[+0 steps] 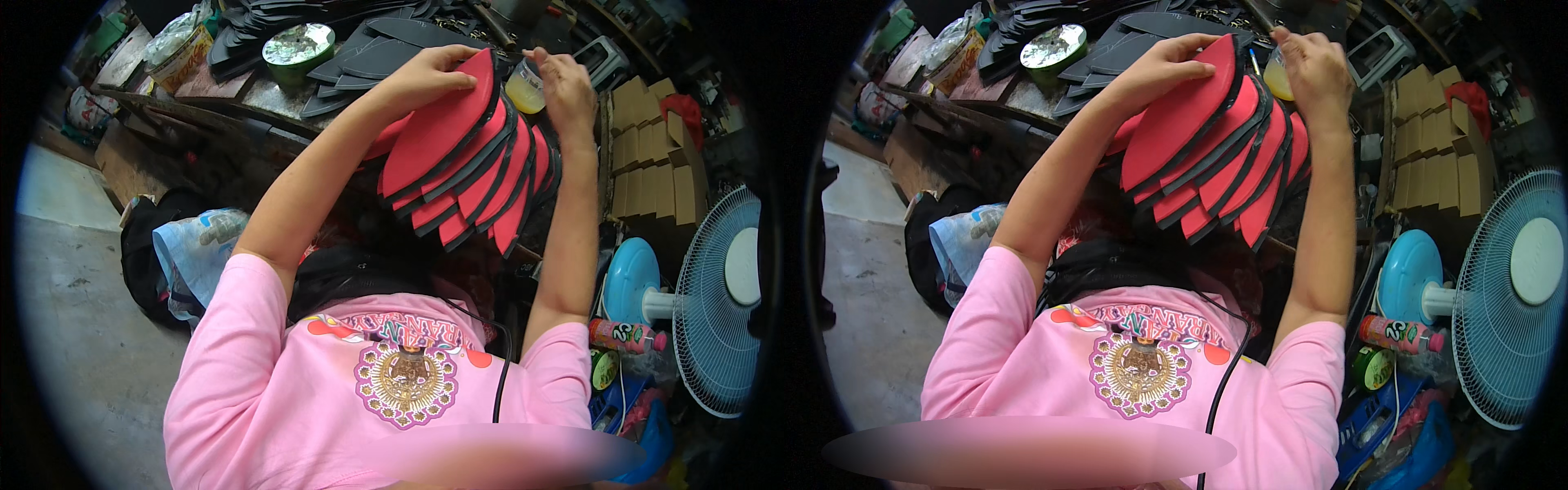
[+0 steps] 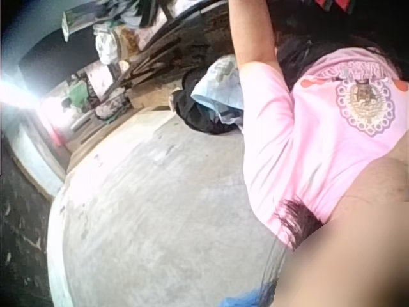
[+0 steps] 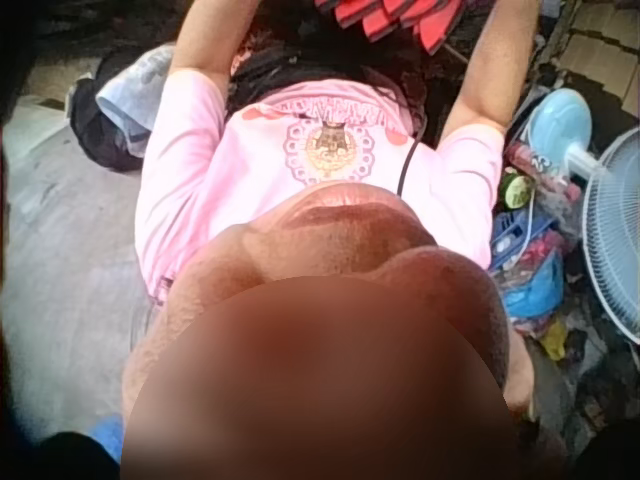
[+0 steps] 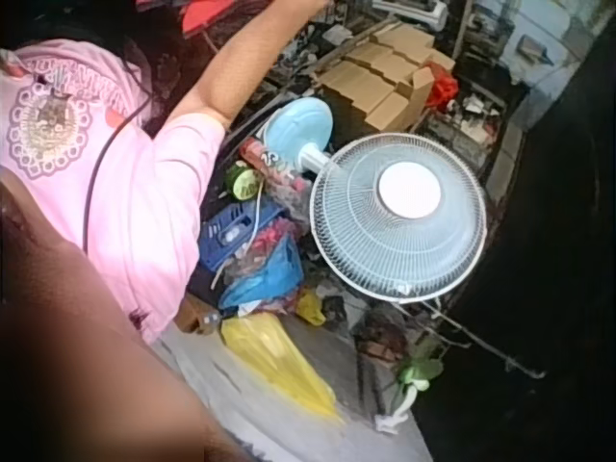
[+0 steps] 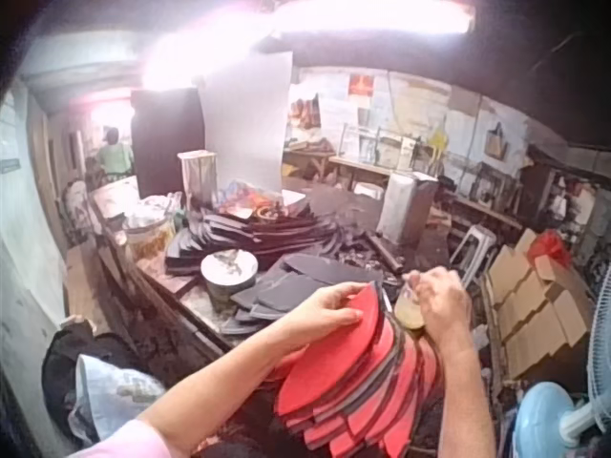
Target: The person repeatedly picks up pink and black shoe insoles, aligns them, and presses them together by hand. They handle the insoles one at a time, stacking the assembled pairs on the table. The process continues throughout the clip without visible completion.
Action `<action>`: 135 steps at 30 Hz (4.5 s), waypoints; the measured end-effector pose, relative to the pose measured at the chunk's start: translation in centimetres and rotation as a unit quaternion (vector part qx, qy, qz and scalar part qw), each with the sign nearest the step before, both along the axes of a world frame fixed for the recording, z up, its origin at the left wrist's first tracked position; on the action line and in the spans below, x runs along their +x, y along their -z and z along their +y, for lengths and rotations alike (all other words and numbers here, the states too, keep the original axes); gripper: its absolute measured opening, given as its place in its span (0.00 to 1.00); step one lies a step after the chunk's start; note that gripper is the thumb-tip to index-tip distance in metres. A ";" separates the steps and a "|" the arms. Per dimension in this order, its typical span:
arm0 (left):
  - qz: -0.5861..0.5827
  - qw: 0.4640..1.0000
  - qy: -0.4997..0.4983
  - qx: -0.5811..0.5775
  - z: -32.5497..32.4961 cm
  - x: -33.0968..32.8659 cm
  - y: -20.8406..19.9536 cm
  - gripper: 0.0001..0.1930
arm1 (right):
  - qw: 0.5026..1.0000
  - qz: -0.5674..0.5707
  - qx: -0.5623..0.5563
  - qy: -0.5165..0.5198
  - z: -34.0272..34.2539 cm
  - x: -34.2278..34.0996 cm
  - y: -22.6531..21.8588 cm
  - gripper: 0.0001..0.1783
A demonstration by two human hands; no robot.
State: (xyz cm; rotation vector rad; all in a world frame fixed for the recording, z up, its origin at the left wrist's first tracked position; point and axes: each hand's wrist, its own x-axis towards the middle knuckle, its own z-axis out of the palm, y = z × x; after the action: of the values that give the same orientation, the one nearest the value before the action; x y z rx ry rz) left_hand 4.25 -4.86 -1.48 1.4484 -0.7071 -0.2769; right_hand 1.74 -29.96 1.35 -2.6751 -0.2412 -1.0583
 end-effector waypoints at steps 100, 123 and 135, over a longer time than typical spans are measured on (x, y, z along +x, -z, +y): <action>0.158 0.972 0.112 -0.131 5.2 -6.8 -2.2 0.34 | 0.843 0.163 0.326 -0.395 7.8 -10.2 2.6 0.49; 0.260 0.945 0.128 -0.152 5.0 -7.4 -1.5 0.33 | 0.931 0.116 0.218 -0.270 6.9 -10.5 2.9 0.41; 0.002 0.993 -0.091 0.079 3.2 -3.9 -0.5 0.30 | 0.997 0.065 0.025 -0.021 -3.2 -1.5 -1.6 0.41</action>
State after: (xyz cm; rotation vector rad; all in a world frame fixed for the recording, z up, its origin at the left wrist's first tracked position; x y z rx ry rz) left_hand 0.37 -1.64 -1.01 1.6526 -0.5544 -0.1970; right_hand 0.28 -33.17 2.91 -2.6683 -0.2426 -0.8622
